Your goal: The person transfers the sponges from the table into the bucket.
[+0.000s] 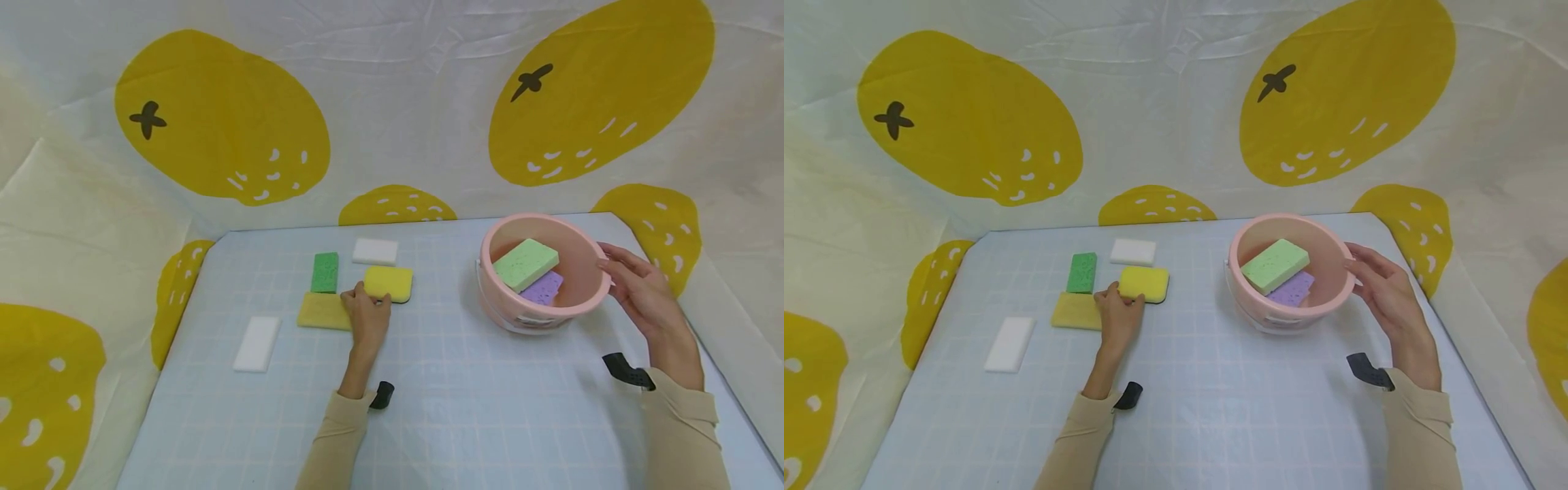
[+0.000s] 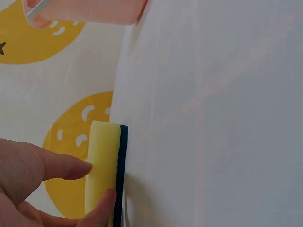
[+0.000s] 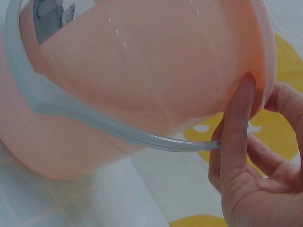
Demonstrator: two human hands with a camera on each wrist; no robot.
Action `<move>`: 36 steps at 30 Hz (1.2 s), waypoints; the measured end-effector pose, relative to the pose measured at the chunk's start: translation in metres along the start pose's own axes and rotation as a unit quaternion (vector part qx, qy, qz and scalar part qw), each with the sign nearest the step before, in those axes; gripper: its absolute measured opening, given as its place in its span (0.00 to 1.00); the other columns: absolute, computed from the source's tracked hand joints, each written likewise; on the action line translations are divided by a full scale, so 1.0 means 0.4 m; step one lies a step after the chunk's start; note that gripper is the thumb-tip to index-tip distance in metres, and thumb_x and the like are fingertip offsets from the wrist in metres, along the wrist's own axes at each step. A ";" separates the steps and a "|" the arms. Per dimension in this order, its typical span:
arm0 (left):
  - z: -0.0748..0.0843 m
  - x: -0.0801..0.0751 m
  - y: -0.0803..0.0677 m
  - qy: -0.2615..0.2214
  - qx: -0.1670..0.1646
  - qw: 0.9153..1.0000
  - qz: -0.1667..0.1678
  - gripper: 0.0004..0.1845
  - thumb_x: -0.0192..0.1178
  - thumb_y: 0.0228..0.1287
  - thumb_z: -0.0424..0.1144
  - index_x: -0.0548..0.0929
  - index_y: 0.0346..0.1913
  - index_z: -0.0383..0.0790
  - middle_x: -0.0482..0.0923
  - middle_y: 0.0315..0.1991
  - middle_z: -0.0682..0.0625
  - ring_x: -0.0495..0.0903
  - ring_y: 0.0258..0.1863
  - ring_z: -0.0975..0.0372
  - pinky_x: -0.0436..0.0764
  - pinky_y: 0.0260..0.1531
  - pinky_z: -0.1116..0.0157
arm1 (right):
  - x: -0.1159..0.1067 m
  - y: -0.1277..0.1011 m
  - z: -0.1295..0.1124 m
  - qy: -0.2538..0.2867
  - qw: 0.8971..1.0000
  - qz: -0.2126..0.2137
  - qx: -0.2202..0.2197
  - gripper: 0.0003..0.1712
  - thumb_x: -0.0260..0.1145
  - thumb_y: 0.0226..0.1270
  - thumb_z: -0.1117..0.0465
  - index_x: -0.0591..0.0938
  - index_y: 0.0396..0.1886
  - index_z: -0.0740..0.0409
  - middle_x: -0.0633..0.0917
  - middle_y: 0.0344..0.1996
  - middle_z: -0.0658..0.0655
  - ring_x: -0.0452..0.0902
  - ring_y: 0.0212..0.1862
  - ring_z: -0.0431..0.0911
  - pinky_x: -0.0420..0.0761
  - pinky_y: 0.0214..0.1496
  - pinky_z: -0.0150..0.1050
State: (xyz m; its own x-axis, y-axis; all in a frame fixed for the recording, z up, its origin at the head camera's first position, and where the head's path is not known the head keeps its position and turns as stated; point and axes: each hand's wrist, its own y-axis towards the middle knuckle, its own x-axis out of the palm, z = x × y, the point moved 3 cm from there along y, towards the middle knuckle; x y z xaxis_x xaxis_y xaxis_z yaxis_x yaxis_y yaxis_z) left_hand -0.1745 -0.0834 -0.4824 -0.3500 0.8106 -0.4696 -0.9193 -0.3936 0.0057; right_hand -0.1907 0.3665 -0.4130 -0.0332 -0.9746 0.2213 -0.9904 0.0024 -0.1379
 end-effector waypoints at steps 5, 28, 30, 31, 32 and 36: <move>0.003 0.006 0.003 0.002 0.002 1.000 -0.012 0.33 0.65 0.67 0.31 0.66 0.70 0.20 0.62 0.57 0.29 0.73 0.43 0.51 0.79 0.43 0.56 | 0.000 -0.001 0.000 0.003 1.000 0.001 0.000 0.19 0.66 0.75 0.62 0.84 0.63 0.47 0.85 0.53 0.41 0.84 0.47 0.36 0.84 0.45 0.28; 0.007 0.039 0.017 -0.075 -0.023 0.997 -0.004 0.28 0.66 0.67 0.33 0.69 0.66 0.30 0.68 0.56 0.33 0.80 0.45 0.49 0.83 0.46 0.57 | 0.000 -0.002 0.005 0.009 1.000 0.004 -0.002 0.19 0.65 0.75 0.62 0.85 0.62 0.47 0.84 0.54 0.41 0.83 0.49 0.36 0.83 0.46 0.27; 0.010 0.036 0.018 -0.097 -0.027 0.995 0.003 0.26 0.65 0.67 0.32 0.71 0.64 0.31 0.68 0.56 0.33 0.81 0.45 0.49 0.84 0.43 0.59 | 0.000 -0.002 0.005 0.010 1.000 0.004 -0.001 0.19 0.65 0.75 0.62 0.85 0.62 0.47 0.84 0.54 0.41 0.83 0.49 0.36 0.83 0.46 0.27; 0.011 0.034 0.019 -0.103 -0.025 0.994 0.007 0.24 0.65 0.67 0.32 0.72 0.64 0.31 0.68 0.56 0.33 0.81 0.45 0.49 0.85 0.42 0.59 | 0.000 -0.002 0.005 0.010 1.000 0.003 -0.002 0.19 0.65 0.75 0.62 0.85 0.62 0.47 0.84 0.54 0.41 0.83 0.49 0.36 0.83 0.46 0.27; 0.013 0.033 0.019 -0.109 -0.026 0.994 0.009 0.23 0.64 0.68 0.31 0.72 0.63 0.32 0.68 0.56 0.34 0.81 0.45 0.48 0.85 0.42 0.59 | 0.000 -0.001 0.005 0.010 1.000 0.002 -0.002 0.19 0.65 0.75 0.62 0.85 0.62 0.47 0.84 0.54 0.41 0.83 0.49 0.36 0.83 0.46 0.27; 0.017 0.029 0.023 -0.131 -0.024 0.991 0.021 0.21 0.63 0.67 0.30 0.76 0.61 0.32 0.70 0.55 0.34 0.82 0.44 0.48 0.84 0.40 0.60 | 0.000 -0.001 0.006 0.013 1.000 -0.002 -0.002 0.19 0.65 0.76 0.63 0.85 0.62 0.47 0.84 0.54 0.41 0.83 0.49 0.36 0.83 0.46 0.27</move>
State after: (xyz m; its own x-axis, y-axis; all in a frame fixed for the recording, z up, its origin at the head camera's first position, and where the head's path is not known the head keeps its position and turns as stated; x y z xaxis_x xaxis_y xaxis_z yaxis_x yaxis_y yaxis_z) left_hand -0.1883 -0.0746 -0.4816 -0.4286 0.8753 -0.2240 -0.8954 -0.4446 -0.0243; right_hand -0.1900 0.3660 -0.4153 -0.0331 -0.9688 0.2458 -0.9910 -0.0001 -0.1341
